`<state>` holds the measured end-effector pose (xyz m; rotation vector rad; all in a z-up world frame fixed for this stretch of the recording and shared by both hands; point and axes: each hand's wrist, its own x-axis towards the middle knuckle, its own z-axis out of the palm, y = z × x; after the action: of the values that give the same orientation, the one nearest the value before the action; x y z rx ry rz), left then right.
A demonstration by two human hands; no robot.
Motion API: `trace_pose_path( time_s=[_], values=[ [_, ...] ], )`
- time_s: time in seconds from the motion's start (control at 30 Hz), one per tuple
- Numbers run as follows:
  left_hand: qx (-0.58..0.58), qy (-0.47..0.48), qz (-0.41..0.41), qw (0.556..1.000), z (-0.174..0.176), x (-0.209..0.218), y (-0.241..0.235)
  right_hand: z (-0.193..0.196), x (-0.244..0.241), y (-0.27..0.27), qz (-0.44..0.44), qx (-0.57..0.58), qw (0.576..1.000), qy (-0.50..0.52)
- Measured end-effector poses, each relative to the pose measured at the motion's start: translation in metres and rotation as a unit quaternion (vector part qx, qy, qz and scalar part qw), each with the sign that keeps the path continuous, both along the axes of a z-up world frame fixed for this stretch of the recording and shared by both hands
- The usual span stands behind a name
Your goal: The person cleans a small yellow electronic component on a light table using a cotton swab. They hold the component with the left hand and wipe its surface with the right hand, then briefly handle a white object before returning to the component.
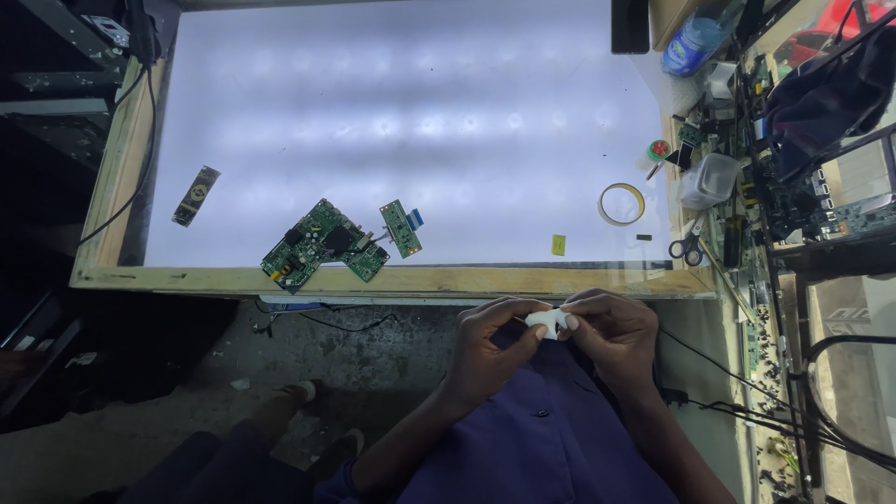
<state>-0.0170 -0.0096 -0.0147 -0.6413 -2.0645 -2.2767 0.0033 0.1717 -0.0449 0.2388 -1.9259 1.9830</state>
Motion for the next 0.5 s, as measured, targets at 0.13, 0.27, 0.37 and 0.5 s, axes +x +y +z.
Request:
trace_pose_path(
  time_s=[0.13, 0.27, 0.37, 0.5],
  values=[
    [0.059, -0.066, -0.053, 0.995, -0.012, -0.004, -0.002, -0.021, 0.001, 0.001, 0.041, -0.111, 0.992, -0.039],
    [0.206, -0.198, -0.104, 0.953, -0.040, -0.004, 0.002, -0.036, 0.005, 0.004, 0.057, -0.258, 0.961, -0.077],
    [0.205, -0.203, -0.097, 0.953, -0.049, -0.019, -0.003, -0.048, 0.006, 0.017, 0.030, -0.293, 0.952, -0.088],
    [0.175, -0.218, -0.105, 0.954, -0.069, -0.032, 0.002, -0.066, 0.011, 0.016, 0.014, -0.305, 0.945, -0.113]
  ],
)
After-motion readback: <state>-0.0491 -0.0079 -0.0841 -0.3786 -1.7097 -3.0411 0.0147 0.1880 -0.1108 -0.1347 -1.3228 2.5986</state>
